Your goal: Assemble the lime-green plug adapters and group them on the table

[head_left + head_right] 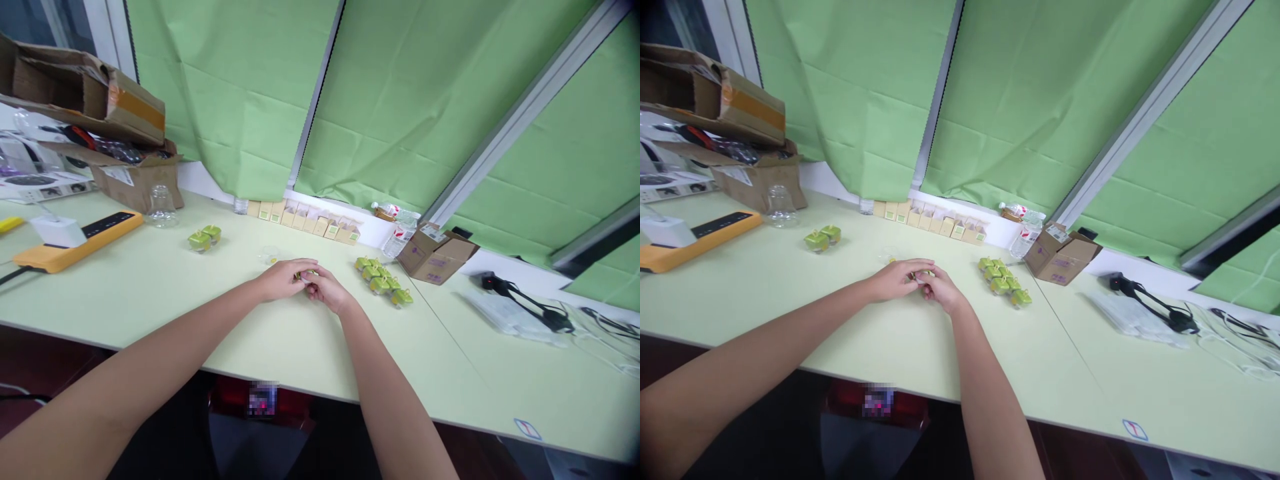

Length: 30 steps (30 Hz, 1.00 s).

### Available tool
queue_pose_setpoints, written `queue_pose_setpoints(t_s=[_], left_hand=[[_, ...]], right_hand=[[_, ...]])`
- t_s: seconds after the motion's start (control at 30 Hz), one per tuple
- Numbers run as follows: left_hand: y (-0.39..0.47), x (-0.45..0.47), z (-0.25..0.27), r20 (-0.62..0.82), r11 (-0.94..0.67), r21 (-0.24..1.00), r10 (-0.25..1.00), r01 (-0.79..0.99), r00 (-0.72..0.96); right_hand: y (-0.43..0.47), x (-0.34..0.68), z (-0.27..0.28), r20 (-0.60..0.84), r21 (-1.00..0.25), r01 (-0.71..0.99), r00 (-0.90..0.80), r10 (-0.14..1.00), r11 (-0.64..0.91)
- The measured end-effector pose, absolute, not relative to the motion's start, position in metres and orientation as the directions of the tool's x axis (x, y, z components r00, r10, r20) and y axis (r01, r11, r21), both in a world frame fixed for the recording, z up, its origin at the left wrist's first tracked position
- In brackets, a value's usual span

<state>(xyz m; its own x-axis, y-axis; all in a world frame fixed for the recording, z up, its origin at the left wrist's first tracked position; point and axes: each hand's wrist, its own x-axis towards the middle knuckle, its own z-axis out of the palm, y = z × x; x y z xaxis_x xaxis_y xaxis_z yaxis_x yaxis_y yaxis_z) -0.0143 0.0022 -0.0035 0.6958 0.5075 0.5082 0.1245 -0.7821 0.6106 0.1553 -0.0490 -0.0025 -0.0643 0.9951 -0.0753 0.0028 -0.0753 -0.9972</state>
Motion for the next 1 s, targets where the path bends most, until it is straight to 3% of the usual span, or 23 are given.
queue_pose_setpoints(t_s=[0.33, 0.77, 1.0], left_hand=[[0.0026, -0.0092, -0.0042, 0.481, -0.761, 0.636, 0.521, 0.128, 0.705], [0.0039, -0.0139, -0.0012, 0.447, -0.673, 0.738, 0.551, 0.058, 0.705], [0.0031, -0.0142, 0.0009, 0.445, -0.64, 0.768, 0.566, 0.03, 0.694]], right_hand=[[-0.0414, 0.1536, -0.005, -0.139, -0.989, -0.049, -0.005, 0.99, -0.14], [-0.0454, 0.1487, -0.0009, -0.142, -0.984, 0.093, 0.077, 0.987, -0.149], [-0.0434, 0.1495, -0.0031, -0.151, -0.984, 0.081, 0.09, 0.984, -0.158]])
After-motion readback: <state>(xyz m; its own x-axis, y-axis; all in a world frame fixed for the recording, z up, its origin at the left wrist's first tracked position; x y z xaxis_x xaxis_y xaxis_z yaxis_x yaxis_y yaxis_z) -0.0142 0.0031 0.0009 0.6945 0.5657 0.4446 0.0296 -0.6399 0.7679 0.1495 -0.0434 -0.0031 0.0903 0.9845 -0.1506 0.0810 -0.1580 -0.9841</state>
